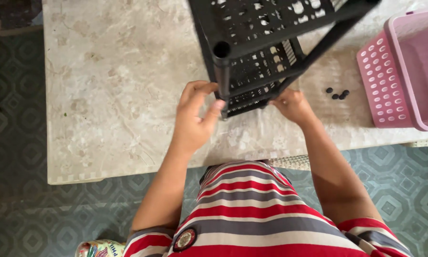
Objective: The person assembles a black plastic storage rack by inserting vertical rods into corner holes and securing them with small black caps. The person then attaches white plastic clips to the sides of pink plastic baskets.
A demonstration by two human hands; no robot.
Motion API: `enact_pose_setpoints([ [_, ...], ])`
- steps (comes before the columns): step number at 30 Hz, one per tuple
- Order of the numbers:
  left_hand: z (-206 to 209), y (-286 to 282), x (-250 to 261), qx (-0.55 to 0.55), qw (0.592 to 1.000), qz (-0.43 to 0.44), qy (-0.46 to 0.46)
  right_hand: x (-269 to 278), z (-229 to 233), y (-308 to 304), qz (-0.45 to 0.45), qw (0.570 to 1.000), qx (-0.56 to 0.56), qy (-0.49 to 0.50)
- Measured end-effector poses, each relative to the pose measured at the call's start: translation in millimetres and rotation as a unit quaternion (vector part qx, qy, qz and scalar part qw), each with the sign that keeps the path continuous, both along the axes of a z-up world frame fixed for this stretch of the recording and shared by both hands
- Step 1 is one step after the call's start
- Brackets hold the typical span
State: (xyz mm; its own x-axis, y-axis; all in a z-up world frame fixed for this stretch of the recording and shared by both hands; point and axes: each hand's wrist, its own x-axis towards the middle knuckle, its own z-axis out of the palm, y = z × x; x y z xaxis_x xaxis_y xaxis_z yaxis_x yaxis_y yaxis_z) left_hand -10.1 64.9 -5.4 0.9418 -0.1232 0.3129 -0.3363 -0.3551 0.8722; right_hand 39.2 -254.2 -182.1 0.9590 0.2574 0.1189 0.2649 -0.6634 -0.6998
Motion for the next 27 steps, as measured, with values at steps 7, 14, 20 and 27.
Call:
enact_pose_setpoints([
  [7, 9.3, -33.3, 7.1, 0.181, 0.968, 0.045, -0.167, 6.3, -10.6, 23.8, -0.185, 0.978, 0.063, -0.077],
  [14, 4.8, -48.8, 23.3, 0.119, 0.975, -0.043, -0.18, -62.0, -24.4, 108.4, -0.124, 0.983, 0.121, -0.066],
  [20, 4.1, -47.3, 23.5, 0.096, 0.98, -0.025, -0.174, -44.5, -20.3, 98.4, -0.012, 0.994, 0.081, -0.078],
  [27, 3.2, -49.6, 24.0, 0.093, 0.98, -0.018, -0.176, -41.4, -21.9, 98.7, -0.021, 0.996, 0.085, -0.025],
])
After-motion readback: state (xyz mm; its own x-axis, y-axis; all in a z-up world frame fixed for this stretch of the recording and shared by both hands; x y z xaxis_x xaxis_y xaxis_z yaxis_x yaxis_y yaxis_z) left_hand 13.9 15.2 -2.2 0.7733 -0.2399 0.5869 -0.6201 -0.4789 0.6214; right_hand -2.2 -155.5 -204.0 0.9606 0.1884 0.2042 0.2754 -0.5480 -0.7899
